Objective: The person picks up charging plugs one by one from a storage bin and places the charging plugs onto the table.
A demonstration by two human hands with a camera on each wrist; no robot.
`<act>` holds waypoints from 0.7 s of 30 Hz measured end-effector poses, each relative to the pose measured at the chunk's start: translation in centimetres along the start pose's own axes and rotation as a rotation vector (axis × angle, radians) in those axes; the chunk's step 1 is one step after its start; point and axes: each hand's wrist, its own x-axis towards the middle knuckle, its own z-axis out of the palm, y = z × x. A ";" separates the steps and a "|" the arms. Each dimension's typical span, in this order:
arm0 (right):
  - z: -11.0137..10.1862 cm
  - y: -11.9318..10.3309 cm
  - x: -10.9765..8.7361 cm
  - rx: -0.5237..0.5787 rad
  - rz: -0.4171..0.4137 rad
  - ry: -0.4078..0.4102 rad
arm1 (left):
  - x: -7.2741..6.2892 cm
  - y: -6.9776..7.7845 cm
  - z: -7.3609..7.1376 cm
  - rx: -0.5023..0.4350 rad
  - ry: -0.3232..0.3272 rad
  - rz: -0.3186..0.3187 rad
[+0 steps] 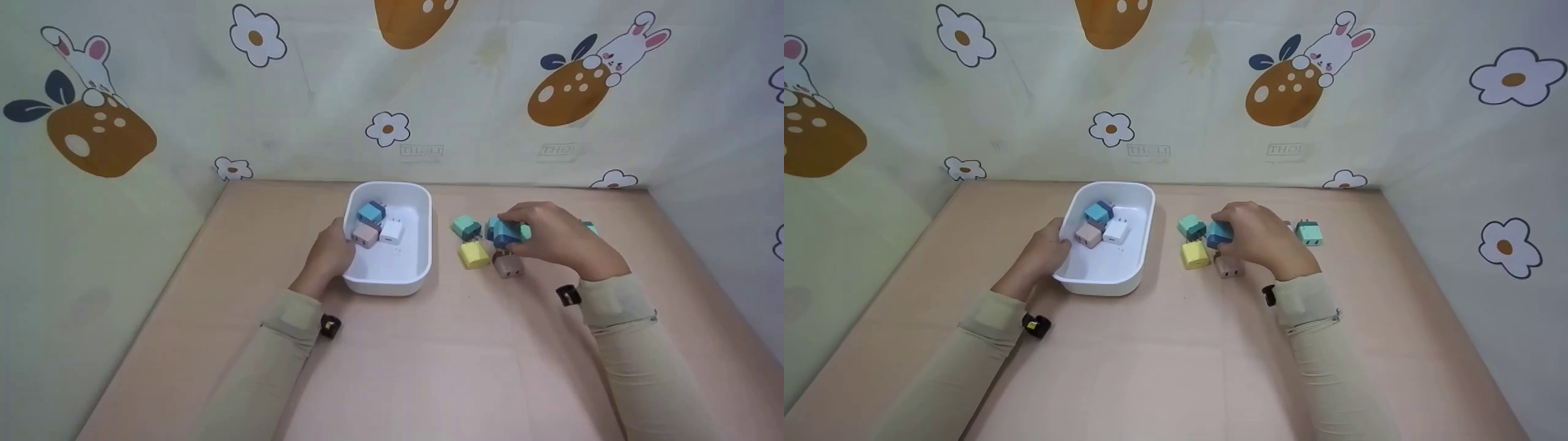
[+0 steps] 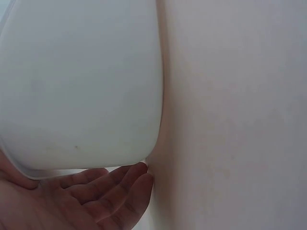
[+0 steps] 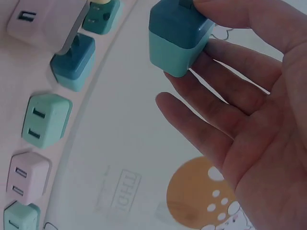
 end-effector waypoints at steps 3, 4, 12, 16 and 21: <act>-0.2 0.5 -0.5 0.005 0.015 0.016 | 0.0 0.1 -0.1 -0.001 -0.005 -0.012; -0.2 0.7 -0.7 0.005 0.020 0.019 | 0.0 0.1 -0.2 -0.002 -0.007 -0.015; -0.6 1.8 -1.2 -0.017 0.037 0.010 | 0.2 0.1 -0.3 0.003 -0.013 -0.025; -0.6 2.5 -1.6 0.005 0.073 0.012 | 0.2 0.0 -0.2 0.000 -0.018 -0.033; -0.6 3.3 -1.9 0.034 0.132 -0.009 | 0.2 0.1 -0.1 0.010 -0.017 -0.020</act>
